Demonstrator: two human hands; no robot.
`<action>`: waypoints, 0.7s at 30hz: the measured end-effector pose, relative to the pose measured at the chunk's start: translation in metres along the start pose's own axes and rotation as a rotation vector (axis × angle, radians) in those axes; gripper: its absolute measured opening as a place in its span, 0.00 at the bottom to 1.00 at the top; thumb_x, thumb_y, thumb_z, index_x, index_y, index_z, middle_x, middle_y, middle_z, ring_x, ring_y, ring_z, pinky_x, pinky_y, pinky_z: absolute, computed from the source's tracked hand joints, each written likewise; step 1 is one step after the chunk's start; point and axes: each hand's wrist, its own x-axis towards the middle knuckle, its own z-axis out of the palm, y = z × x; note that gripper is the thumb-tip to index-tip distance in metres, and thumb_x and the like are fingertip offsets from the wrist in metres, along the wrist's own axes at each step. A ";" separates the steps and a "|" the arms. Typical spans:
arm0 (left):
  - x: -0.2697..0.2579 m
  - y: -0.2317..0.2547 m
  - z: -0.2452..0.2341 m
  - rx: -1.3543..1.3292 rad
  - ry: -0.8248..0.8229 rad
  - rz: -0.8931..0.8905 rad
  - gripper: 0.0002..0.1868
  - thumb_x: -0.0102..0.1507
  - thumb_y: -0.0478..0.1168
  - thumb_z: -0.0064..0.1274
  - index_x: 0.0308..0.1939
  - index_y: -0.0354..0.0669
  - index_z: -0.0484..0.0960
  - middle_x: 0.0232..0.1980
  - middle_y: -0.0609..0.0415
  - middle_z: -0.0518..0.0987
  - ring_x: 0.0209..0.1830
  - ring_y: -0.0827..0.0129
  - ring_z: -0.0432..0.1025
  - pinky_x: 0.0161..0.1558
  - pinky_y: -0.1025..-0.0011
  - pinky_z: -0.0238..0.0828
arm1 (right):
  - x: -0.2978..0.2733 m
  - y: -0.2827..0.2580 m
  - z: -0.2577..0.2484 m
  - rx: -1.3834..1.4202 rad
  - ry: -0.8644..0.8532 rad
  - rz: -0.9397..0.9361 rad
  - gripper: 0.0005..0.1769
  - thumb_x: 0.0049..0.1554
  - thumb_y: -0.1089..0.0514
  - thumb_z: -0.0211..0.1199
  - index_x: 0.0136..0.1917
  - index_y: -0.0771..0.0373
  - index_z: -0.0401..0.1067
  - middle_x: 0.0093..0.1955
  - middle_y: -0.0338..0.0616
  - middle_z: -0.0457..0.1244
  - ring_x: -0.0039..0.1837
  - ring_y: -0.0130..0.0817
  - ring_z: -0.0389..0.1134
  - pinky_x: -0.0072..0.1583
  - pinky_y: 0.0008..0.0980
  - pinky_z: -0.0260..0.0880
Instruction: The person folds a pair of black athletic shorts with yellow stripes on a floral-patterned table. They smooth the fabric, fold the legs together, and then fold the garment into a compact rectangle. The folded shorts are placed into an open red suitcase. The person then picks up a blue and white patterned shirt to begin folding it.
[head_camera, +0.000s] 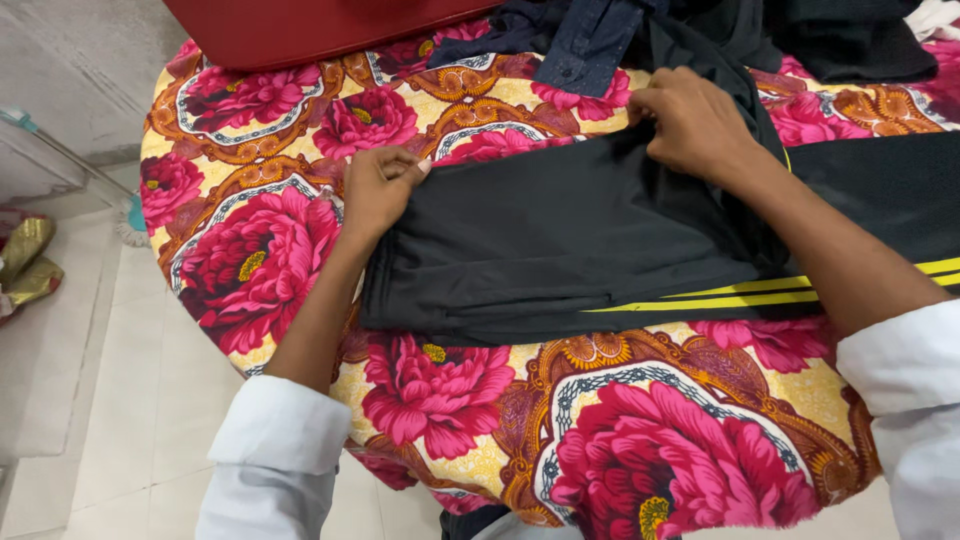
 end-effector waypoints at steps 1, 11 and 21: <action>0.001 -0.001 -0.001 0.038 0.011 0.013 0.13 0.62 0.46 0.64 0.39 0.37 0.87 0.31 0.50 0.86 0.31 0.67 0.78 0.36 0.70 0.71 | 0.000 -0.003 -0.003 -0.014 0.003 0.024 0.15 0.46 0.69 0.65 0.48 0.58 0.79 0.51 0.45 0.65 0.58 0.49 0.66 0.56 0.45 0.68; -0.023 0.074 -0.013 0.688 0.034 0.321 0.20 0.63 0.47 0.63 0.52 0.37 0.82 0.49 0.43 0.81 0.54 0.49 0.74 0.54 0.51 0.65 | -0.023 -0.032 -0.032 -0.032 0.126 -0.105 0.16 0.59 0.60 0.66 0.61 0.62 0.78 0.60 0.48 0.65 0.64 0.48 0.65 0.63 0.45 0.67; -0.079 0.112 0.049 0.655 -0.449 0.462 0.37 0.67 0.65 0.44 0.73 0.48 0.67 0.78 0.40 0.58 0.79 0.44 0.49 0.69 0.36 0.41 | -0.091 -0.117 -0.065 0.198 -0.191 -0.303 0.31 0.62 0.44 0.58 0.74 0.60 0.67 0.76 0.58 0.57 0.76 0.55 0.56 0.70 0.57 0.53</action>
